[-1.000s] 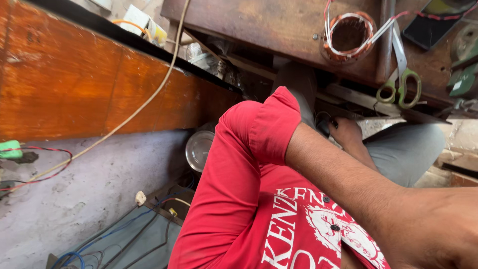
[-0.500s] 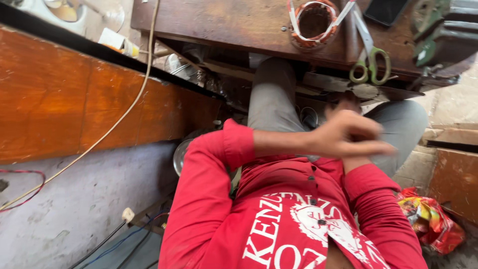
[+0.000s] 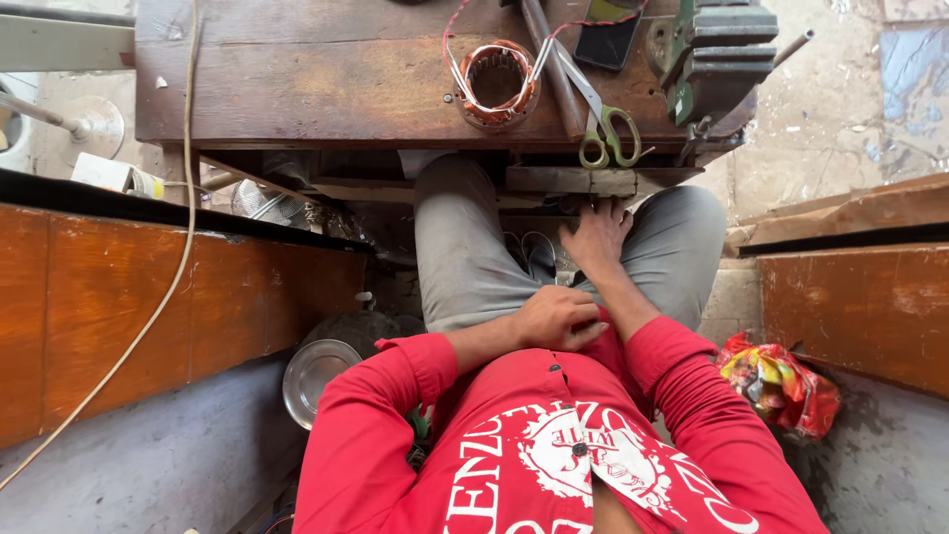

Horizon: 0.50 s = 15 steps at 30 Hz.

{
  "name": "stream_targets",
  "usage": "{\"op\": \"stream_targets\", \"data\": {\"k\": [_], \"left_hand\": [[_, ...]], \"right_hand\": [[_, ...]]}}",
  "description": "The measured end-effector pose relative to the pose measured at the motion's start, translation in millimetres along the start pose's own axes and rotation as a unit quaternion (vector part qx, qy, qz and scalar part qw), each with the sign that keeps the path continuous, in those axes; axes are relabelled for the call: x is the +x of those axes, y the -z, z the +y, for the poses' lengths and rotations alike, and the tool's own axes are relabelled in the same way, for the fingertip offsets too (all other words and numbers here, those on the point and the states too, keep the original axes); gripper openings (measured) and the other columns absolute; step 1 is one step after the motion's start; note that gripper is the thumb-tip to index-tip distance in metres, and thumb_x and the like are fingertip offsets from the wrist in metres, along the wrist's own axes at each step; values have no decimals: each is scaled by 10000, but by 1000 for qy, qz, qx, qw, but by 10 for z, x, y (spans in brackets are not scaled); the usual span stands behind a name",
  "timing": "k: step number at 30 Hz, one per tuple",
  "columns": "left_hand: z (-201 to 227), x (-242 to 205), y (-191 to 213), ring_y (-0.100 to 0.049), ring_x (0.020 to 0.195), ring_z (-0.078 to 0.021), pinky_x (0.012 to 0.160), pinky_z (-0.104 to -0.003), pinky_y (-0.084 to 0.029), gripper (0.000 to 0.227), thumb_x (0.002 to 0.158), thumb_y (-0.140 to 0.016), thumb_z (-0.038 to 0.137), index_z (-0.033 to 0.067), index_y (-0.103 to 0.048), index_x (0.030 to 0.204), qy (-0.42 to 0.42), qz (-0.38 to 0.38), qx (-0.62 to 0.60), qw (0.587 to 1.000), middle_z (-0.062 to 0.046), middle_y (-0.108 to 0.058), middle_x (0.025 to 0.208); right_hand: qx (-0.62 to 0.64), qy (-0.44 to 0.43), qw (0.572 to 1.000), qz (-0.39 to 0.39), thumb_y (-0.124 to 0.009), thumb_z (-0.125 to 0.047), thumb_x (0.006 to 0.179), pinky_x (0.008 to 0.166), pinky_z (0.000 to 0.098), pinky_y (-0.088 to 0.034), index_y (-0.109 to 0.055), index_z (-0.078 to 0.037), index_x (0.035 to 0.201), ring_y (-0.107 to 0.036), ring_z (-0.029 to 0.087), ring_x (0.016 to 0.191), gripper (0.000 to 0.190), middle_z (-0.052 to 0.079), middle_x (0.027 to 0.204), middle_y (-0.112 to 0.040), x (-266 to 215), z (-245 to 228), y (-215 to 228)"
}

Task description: The person strips insulation from copper wires using pliers and scissors, then twists and connects the wires to a copper coil on the workbench. The person cuts and prepares additional wire segments and attaches them to the coil.

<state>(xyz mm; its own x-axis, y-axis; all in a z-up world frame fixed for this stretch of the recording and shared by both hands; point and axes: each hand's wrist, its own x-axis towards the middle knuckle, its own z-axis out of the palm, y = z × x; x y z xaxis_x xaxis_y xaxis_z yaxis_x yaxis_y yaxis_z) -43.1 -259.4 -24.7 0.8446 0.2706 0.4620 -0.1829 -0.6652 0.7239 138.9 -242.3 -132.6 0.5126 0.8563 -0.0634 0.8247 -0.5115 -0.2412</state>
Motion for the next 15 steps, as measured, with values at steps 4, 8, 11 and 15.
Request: {"op": "stream_targets", "data": {"k": [4, 8, 11, 15], "left_hand": [[-95, 14, -20, -617, 670, -311, 596, -435, -489, 211, 877, -742, 224, 79, -625, 779, -30, 2, 38, 999, -92, -602, 752], [-217, 60, -63, -626, 680, -298, 613, -434, -499, 208, 875, -727, 219, 91, -606, 764, -75, 5, 69, 995, -89, -584, 745], [-288, 62, -114, -630, 674, -292, 603, -434, -501, 207, 896, -718, 208, 94, -605, 765, -75, -4, 81, 994, -88, -592, 747], [-352, -25, -246, -631, 671, -331, 599, -451, -499, 240, 899, -727, 242, 76, -628, 758, 1, 21, 84, 996, -121, -623, 757]], "right_hand": [[2, 31, 999, -14, -764, -465, 801, 1140, 707, -232, -679, -98, 1328, -401, 451, 1385, 648, 279, 1393, -536, 25, 70, -121], [-23, 63, 996, 52, -770, -443, 720, 1094, 654, -301, -728, -111, 1187, -508, 452, 1244, 574, 247, 1269, -619, 209, 139, -277], [31, 44, 998, 34, -736, -452, 893, 1085, 575, -415, -726, -94, 1148, -605, 409, 1155, 440, 216, 1190, -680, 279, 256, -331], [86, 57, 994, 23, -716, -422, 960, 1000, 495, -496, -736, -98, 1078, -666, 368, 1063, 346, 168, 1131, -722, 261, 390, -320]]}}
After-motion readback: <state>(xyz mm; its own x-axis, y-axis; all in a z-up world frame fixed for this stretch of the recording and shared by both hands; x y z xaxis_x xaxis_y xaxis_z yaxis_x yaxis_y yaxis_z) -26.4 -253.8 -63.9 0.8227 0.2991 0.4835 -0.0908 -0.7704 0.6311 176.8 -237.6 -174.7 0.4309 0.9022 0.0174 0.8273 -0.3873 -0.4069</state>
